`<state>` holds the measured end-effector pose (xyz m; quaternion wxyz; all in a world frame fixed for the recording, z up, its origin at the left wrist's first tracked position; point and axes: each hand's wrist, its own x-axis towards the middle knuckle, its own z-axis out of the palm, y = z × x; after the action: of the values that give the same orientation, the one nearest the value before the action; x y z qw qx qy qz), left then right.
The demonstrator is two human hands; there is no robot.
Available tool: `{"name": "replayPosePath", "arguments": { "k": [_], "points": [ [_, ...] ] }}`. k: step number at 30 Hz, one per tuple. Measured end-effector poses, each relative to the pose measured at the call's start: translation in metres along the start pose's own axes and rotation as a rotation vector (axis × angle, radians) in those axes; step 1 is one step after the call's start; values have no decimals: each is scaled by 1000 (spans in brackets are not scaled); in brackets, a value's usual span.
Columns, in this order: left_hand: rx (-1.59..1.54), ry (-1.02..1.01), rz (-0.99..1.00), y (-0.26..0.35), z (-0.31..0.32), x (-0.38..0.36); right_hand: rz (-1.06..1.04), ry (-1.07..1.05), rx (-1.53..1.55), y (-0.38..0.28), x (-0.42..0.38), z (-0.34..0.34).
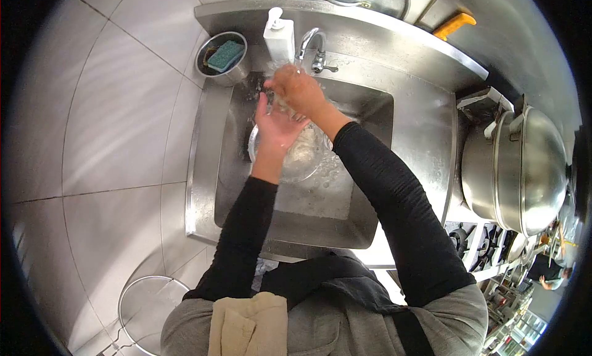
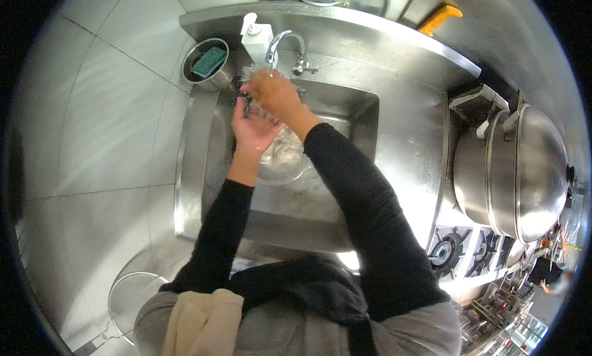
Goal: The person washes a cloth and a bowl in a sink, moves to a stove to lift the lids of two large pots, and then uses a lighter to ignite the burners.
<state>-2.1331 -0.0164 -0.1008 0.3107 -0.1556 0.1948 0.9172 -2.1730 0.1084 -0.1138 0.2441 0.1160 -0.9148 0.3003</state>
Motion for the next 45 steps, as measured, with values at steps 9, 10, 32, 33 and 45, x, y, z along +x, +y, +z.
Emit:
{"name": "replayPosePath", "arguments": {
  "k": [9,10,32,33,45],
  "points": [
    [327,-200,205,-12,-11,80,463,138,101,32,-37,20],
    [326,-204,205,-11,-10,87,608,188,177,34,-38,19],
    [1610,23,695,21,7,58,164,-190,445,-2,-30,-21],
    [1735,-116,772,22,8,55,166,-188,443,4,-30,-31],
    [838,65,115,2,-9,94,-321,-145,-313,-11,-35,-63]
  ]
}}
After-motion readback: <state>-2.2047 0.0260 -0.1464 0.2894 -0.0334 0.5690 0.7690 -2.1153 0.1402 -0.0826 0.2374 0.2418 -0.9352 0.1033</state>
